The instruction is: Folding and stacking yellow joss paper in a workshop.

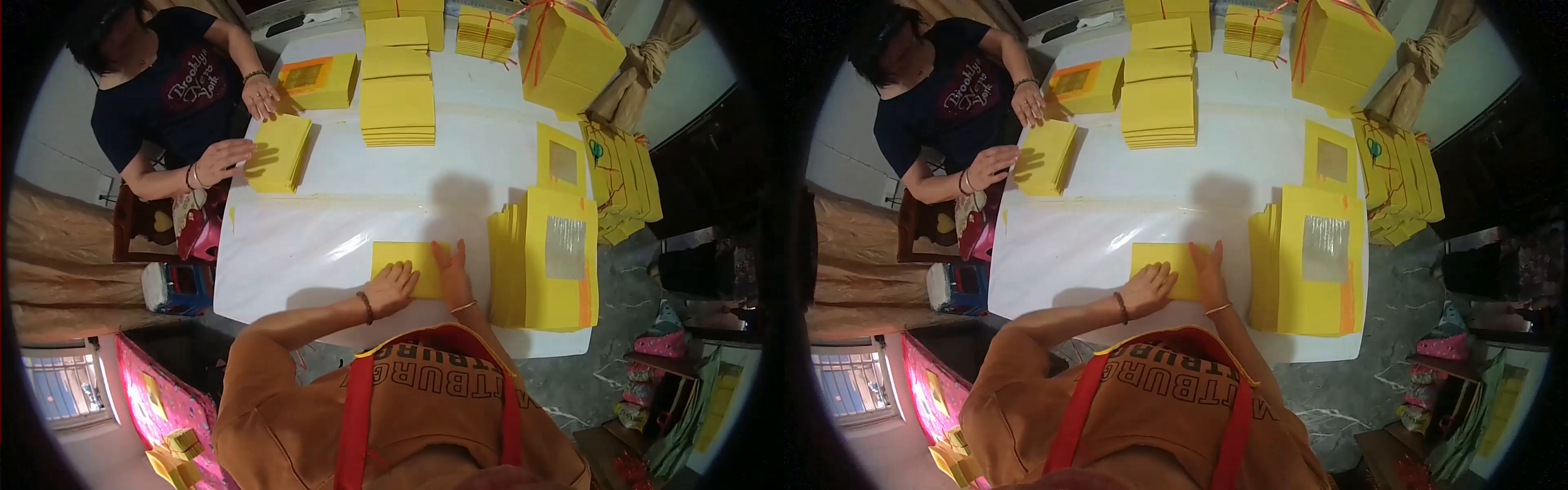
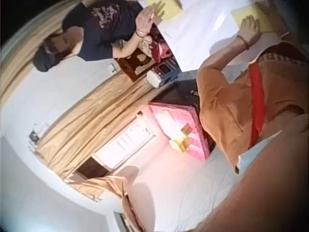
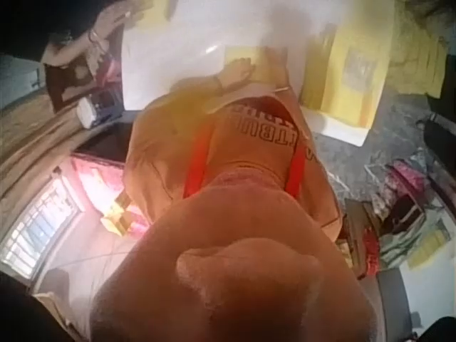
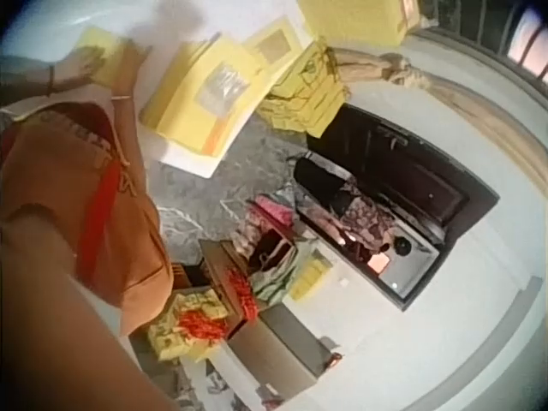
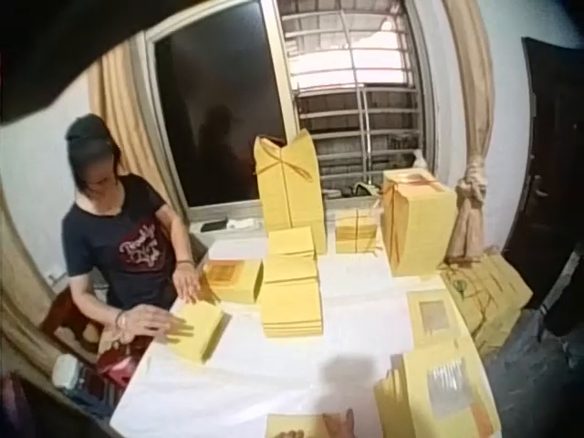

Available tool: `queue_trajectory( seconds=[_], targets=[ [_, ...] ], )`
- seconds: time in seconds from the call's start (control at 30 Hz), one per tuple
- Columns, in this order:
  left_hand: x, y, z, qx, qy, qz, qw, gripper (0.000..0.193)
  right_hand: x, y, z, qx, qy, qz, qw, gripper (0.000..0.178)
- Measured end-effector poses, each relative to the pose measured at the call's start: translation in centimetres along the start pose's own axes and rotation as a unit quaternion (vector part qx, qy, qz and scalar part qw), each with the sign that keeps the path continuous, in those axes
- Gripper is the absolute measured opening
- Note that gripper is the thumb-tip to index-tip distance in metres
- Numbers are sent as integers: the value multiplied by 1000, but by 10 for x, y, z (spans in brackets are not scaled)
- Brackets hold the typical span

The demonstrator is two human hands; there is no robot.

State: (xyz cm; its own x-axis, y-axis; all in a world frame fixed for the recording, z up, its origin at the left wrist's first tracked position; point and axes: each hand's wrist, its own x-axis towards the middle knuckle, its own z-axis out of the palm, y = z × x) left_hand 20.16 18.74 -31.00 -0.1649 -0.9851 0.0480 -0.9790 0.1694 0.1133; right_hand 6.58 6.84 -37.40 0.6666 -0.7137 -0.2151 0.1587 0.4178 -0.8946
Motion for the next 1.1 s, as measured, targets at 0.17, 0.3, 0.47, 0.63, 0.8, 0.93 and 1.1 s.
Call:
queue_trajectory(
  seconds=[0.17,0.3,0.47,0.63,0.8,0.93,1.1],
  targets=[
    [20,-13,-20,2,-41,58,997,48,-15,-64,13,49,168,-2,985,52],
    [57,-75,-73,-196,28,-16,980,39,-18,-41,3,-64,181,-67,979,49],
    [146,-159,-163,52,288,-22,956,50,-28,-50,13,-230,140,-117,956,37],
    [210,-236,-95,169,321,-13,932,48,-29,-45,14,-361,119,-169,909,31],
    [216,-248,-66,139,127,-106,976,49,-29,-51,14,-389,122,-178,896,29],
    [216,-248,-63,133,99,-99,981,42,-27,-50,12,-377,124,-181,900,27],
    [199,-260,-58,162,68,-52,983,48,-26,-49,18,-376,125,-182,900,25]
  ],
)
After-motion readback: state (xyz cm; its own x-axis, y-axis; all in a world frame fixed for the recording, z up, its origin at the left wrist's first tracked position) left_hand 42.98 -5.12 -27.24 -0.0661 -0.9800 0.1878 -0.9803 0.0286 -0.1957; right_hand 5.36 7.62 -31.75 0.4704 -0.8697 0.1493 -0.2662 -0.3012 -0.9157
